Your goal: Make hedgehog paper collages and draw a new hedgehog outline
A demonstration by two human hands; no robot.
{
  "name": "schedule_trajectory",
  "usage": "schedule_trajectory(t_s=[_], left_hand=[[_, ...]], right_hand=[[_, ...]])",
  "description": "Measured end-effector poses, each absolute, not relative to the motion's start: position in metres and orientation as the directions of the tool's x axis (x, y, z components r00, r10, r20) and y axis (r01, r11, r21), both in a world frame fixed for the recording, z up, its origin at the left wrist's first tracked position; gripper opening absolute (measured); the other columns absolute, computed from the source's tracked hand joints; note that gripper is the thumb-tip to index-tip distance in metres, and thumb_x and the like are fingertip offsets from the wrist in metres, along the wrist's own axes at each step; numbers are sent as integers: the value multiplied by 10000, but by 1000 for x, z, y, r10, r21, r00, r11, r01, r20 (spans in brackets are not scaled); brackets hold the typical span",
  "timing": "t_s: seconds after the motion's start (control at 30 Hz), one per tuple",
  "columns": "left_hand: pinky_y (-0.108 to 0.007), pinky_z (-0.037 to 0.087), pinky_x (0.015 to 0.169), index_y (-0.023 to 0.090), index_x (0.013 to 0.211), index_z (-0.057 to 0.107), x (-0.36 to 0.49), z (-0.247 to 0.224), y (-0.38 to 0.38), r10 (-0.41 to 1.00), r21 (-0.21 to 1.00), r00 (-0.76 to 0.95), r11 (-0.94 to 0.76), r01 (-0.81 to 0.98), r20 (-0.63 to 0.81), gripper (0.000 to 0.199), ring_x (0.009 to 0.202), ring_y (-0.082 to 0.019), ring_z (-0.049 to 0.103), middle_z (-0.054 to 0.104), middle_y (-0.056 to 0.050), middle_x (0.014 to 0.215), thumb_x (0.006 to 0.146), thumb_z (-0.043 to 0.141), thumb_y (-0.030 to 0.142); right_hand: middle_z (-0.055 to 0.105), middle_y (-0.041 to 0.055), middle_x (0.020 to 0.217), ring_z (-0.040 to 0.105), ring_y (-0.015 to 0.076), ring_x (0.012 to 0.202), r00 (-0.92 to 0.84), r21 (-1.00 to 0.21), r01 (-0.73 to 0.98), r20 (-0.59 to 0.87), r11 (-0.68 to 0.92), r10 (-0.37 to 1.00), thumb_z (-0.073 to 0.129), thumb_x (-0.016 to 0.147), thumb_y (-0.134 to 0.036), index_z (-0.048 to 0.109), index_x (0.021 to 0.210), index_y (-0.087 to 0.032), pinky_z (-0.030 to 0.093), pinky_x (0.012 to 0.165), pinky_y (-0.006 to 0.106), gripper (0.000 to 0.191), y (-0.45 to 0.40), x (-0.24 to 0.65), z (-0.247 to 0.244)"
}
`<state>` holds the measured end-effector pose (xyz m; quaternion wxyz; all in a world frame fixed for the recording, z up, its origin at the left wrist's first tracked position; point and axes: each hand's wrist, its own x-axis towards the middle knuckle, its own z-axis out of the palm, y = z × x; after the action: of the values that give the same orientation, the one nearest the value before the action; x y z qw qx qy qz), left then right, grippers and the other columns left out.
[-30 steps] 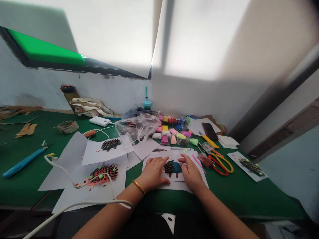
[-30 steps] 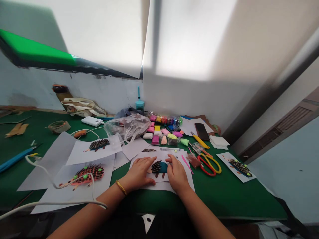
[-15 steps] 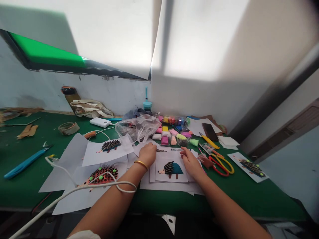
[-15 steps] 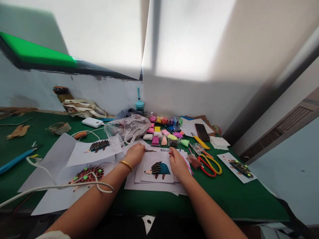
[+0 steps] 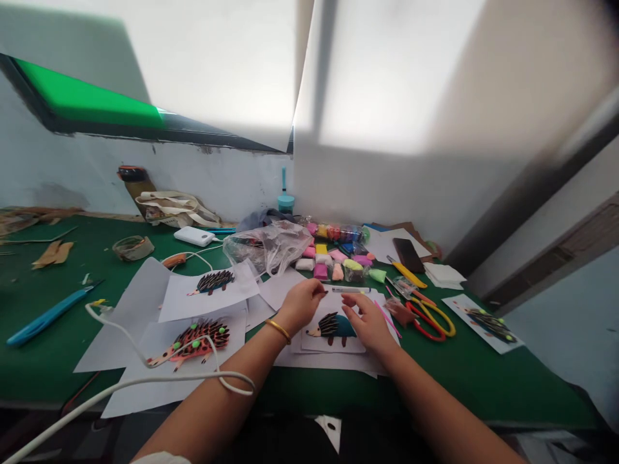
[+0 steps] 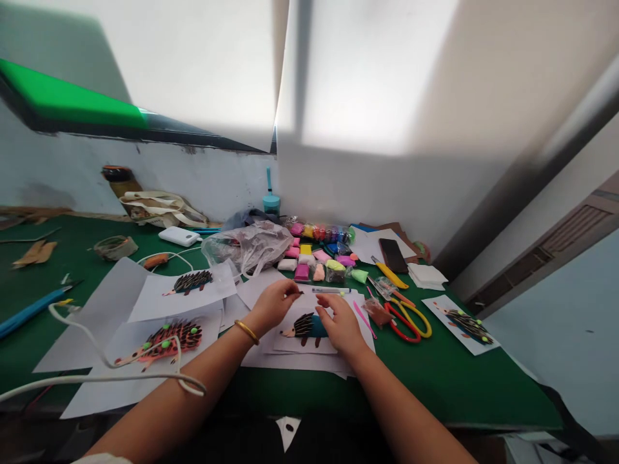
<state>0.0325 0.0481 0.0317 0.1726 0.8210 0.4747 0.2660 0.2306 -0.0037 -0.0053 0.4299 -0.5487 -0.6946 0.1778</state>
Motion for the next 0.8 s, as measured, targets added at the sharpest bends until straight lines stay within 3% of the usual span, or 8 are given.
schedule_trajectory(t_s=[0.13, 0.27, 0.33, 0.43, 0.57, 0.7, 0.8], left_hand=[[-246, 458, 712, 199, 836, 656, 44, 32, 24, 843, 741, 448, -500, 449, 298, 93, 767, -143, 615, 679, 11, 807, 843, 566, 219], [-248, 472, 746, 200, 862, 681, 42, 33, 14, 820, 774, 494, -504, 383, 290, 132, 797, -143, 624, 690, 8, 839, 834, 553, 201], [-262, 482, 772, 208, 938, 681, 37, 32, 13, 813, 760, 509, -513, 400, 281, 163, 842, -154, 625, 692, -5, 895, 836, 554, 214], [-313, 482, 865, 216, 1126, 623, 27, 27, 12, 807, 700, 507, -550, 455, 304, 321, 952, -187, 612, 672, -38, 1036, 809, 626, 268], [-410, 386, 1028, 266, 1285, 527, 14, 17, 6, 751, 546, 597, -637, 544, 281, 683, 1184, -267, 517, 598, -63, 1244, 669, 789, 402], [-451, 333, 1053, 303, 1408, 399, 10, 7, 0, 745, 470, 636, -644, 604, 204, 938, 1247, -307, 463, 543, -72, 1324, 589, 821, 479], [-448, 324, 1053, 304, 1432, 363, 9, 1, 0, 756, 464, 629, -630, 623, 182, 992, 1250, -307, 459, 531, -78, 1339, 572, 822, 494]], right_hand=[[673, 63, 951, 630, 205, 791, 14, -858, 424, 325, 289, 946, 558, 856, -402, 672, 962, -201, 533, 654, 333, 254, -14, 217, -2], [647, 42, 889, 625, 179, 648, 20, -959, 179, 225, 218, 974, 578, 839, -470, 634, 900, -206, 525, 479, 300, 277, -22, 214, -4], [650, 34, 870, 626, 171, 628, 22, -972, 137, 197, 192, 980, 576, 840, -469, 616, 920, -213, 525, 471, 292, 271, -23, 216, -5], [664, 25, 810, 636, 172, 638, 44, -967, 182, 188, 177, 981, 564, 849, -433, 593, 917, -215, 537, 538, 297, 230, -25, 222, -10], [662, 15, 768, 638, 182, 634, 13, -925, 329, 205, 190, 979, 544, 857, -368, 599, 890, -224, 527, 598, 316, 158, -26, 231, -19], [694, 48, 914, 642, 212, 880, -69, -776, 545, 336, 317, 939, 514, 863, -286, 682, 920, -224, 507, 814, 350, 189, -27, 236, -23], [695, 44, 934, 636, 201, 896, -112, -734, 584, 351, 347, 930, 506, 852, -258, 688, 939, -222, 496, 833, 338, 205, -28, 236, -23]])
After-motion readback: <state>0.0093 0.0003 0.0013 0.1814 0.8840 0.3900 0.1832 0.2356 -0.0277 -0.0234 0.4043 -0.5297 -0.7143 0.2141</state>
